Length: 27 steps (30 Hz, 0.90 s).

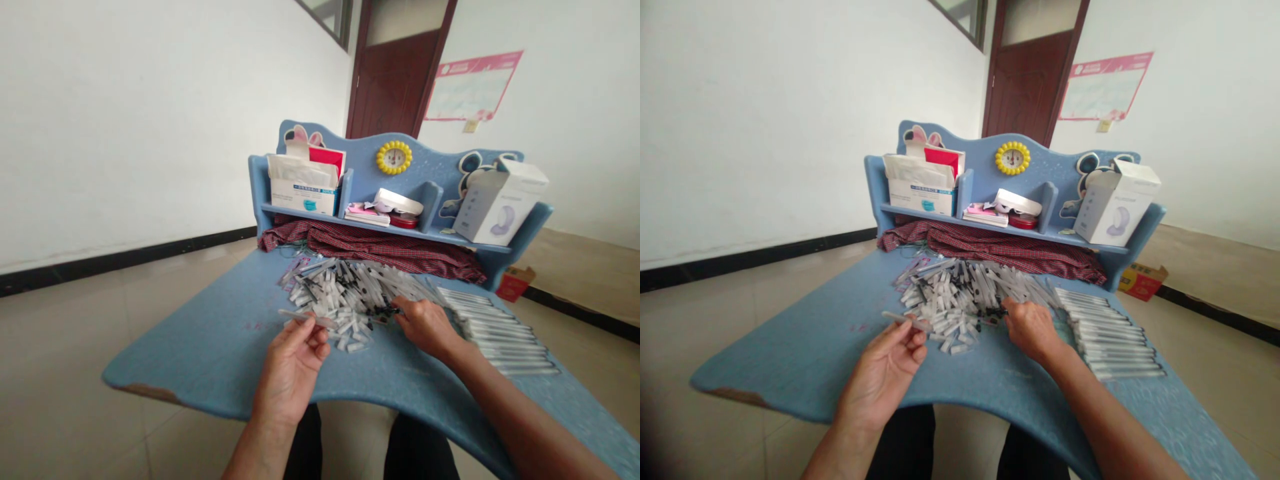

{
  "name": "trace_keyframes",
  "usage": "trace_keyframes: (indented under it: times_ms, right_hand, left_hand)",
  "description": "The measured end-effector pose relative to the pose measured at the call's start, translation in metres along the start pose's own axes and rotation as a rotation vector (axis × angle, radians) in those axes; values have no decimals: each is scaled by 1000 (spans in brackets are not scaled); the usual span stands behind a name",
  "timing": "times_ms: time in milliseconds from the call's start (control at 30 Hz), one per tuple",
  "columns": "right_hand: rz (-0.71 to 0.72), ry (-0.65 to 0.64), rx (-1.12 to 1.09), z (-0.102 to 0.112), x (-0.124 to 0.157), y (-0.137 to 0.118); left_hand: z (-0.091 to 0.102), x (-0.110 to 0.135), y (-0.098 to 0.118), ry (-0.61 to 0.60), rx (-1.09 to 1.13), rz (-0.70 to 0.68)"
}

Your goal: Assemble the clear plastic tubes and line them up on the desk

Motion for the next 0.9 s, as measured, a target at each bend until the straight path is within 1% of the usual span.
trace_keyframes:
  times_ms: [167, 533, 900]
  right_hand:
    - [0, 28, 17, -4, 1, -2]
    - [-1, 41, -12, -11, 2, -2]
    - [64, 115, -20, -9, 5, -7]
  left_hand:
    - [0, 0, 0, -6, -7, -4]
    - [0, 0, 1, -9, -29, -10]
    - [1, 2, 0, -23, -24, -10]
Point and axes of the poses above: each hand's wrist, its own x-axis away from the middle knuckle, its own z-axis out of the back of the hand, y = z × x, the point moved 2 cm from there along -x, towards the middle knuckle, and after that the axes turned 12 degrees about x, right-handed, at the moved point
